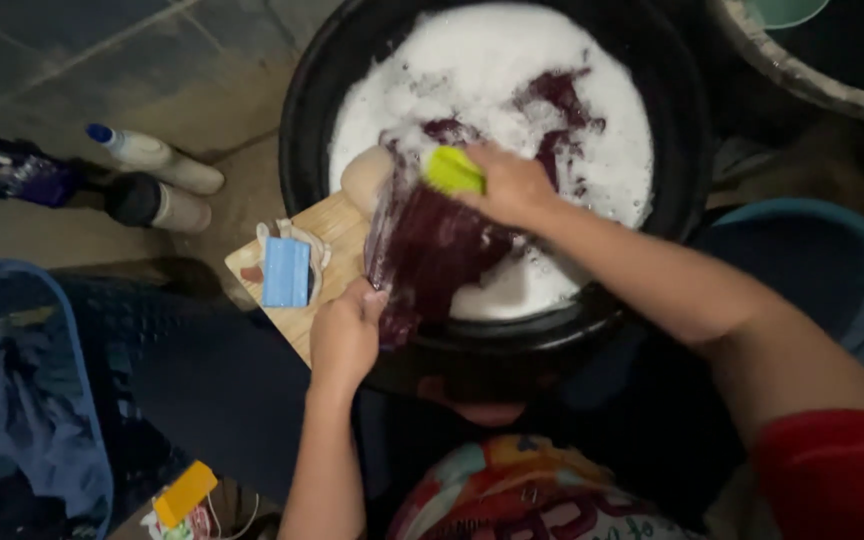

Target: The person is hand-washing clothes in a basin using a scrub brush, a soap bar, and a wooden scrubbing board.

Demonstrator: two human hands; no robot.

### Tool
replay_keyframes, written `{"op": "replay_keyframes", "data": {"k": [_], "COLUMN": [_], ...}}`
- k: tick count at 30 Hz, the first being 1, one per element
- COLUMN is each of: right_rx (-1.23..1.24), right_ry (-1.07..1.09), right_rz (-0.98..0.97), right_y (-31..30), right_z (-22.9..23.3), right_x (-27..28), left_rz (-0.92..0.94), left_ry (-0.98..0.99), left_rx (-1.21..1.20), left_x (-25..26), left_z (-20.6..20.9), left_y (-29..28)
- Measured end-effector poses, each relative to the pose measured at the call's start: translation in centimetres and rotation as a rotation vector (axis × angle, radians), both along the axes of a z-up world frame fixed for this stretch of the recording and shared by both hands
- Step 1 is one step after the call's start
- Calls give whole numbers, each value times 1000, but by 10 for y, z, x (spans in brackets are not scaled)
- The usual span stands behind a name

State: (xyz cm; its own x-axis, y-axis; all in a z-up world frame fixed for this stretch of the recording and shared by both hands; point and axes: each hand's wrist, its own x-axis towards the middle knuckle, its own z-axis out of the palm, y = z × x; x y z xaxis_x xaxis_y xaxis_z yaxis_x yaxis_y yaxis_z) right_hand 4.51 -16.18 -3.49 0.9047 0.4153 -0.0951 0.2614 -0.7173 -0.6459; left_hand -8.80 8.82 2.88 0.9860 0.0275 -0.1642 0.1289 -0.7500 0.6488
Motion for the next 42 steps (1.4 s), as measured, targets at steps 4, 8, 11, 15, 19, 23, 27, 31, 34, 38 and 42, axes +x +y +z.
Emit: {"op": "replay_keyframes", "data": {"k": [4, 8, 11, 15, 19, 23, 27, 31, 34, 38, 42], "right_rx": [8, 126, -202, 140, -69, 49, -178, 18, -30, -226, 14], "right_ry": [-101, -253, 243, -261, 119, -239, 285, -301, -156, 98, -275], "right_rz": [199, 139, -67, 226, -13, 328, -74, 132, 103, 20, 234], "right_y": [17, 3, 2, 17, -1, 29, 15, 13, 0, -3, 11], "right_z": [12, 18, 33, 26, 34, 34, 31, 12, 17, 31, -1], "right_x": [-51, -3, 5, -55, -7, -67, 3, -43, -11, -1, -46], "left_rz": [8, 7, -7, 20, 2, -21, -95, -100, -138, -137, -144], "left_ry": [0, -10, -93, -61, -32, -71, -72, -45, -70, -47, -68], "left_rx": [-25, 26, -19, -11, 39, 18, -3, -16, 29, 48, 14], "left_x": [2, -1, 1, 3, -2, 0, -2, -4, 0, -5, 1], "left_z": [-2, -11, -12, -10, -12, -14, -16, -15, -19, -23, -24], "left_y": [0, 2, -1, 0, -1, 1, 6, 5, 10, 9, 10]}}
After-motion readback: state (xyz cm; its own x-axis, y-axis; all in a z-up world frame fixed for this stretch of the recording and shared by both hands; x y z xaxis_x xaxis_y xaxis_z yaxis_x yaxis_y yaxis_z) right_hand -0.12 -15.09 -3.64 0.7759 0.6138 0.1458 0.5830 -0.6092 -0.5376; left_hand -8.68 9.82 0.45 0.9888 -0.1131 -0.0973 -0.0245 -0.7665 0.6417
